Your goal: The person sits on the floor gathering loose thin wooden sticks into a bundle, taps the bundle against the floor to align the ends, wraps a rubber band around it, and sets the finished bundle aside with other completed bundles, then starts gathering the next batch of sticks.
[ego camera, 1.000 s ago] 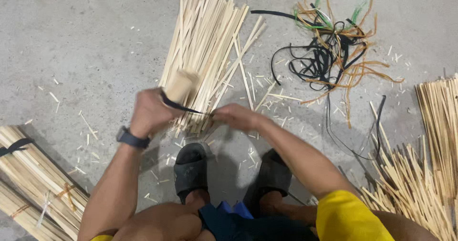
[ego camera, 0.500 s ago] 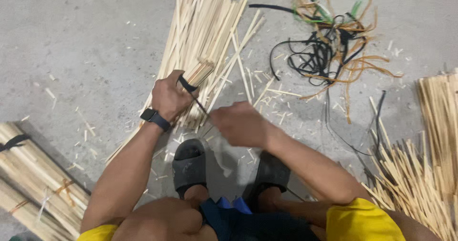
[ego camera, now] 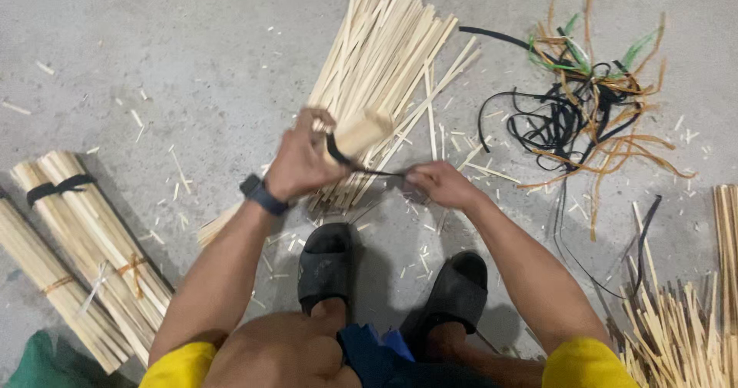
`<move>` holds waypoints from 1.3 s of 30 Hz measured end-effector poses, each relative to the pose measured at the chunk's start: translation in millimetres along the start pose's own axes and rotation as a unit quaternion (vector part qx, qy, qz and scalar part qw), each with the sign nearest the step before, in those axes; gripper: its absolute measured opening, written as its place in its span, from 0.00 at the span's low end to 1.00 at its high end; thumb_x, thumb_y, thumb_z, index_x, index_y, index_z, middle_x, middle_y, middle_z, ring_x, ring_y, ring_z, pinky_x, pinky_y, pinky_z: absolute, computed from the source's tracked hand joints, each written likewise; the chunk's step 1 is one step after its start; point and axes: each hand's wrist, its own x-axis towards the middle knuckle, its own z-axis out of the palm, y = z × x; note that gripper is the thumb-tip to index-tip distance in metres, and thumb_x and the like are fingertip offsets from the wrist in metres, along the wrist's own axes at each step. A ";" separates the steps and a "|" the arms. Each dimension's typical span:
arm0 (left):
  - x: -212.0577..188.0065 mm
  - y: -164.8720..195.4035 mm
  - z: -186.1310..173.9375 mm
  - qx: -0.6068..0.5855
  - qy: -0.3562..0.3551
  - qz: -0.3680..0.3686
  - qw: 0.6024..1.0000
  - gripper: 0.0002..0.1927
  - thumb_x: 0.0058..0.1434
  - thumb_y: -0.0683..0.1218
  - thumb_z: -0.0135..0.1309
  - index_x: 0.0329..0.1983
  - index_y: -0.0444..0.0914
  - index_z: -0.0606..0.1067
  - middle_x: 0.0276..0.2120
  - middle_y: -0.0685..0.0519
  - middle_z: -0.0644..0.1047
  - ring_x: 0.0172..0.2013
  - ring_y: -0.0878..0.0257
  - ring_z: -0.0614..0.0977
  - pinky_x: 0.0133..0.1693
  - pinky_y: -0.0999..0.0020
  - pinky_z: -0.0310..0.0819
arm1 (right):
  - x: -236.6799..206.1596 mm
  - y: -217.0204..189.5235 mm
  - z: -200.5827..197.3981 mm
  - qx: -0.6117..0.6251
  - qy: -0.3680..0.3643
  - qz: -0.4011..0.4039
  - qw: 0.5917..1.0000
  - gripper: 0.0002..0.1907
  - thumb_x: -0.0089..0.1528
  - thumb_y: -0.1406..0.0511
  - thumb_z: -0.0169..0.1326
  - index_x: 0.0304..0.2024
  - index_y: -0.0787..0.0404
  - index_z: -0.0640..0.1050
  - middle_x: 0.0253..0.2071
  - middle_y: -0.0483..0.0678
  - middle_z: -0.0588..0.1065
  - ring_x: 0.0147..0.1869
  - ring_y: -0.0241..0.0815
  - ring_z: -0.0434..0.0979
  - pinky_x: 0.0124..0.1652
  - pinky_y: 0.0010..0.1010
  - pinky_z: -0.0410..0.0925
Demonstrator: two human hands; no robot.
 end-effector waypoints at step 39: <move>17.2 -17.8 18.8 0.001 0.155 0.067 0.986 0.29 0.62 0.54 0.63 0.60 0.31 0.76 0.40 0.41 0.84 0.41 0.54 0.86 0.48 0.59 0.78 | -148.4 -155.1 -40.1 -0.046 0.123 -0.396 0.909 0.13 0.62 0.71 0.57 0.22 0.64 0.73 0.18 0.48 0.65 0.19 0.39 0.63 0.21 0.38 0.56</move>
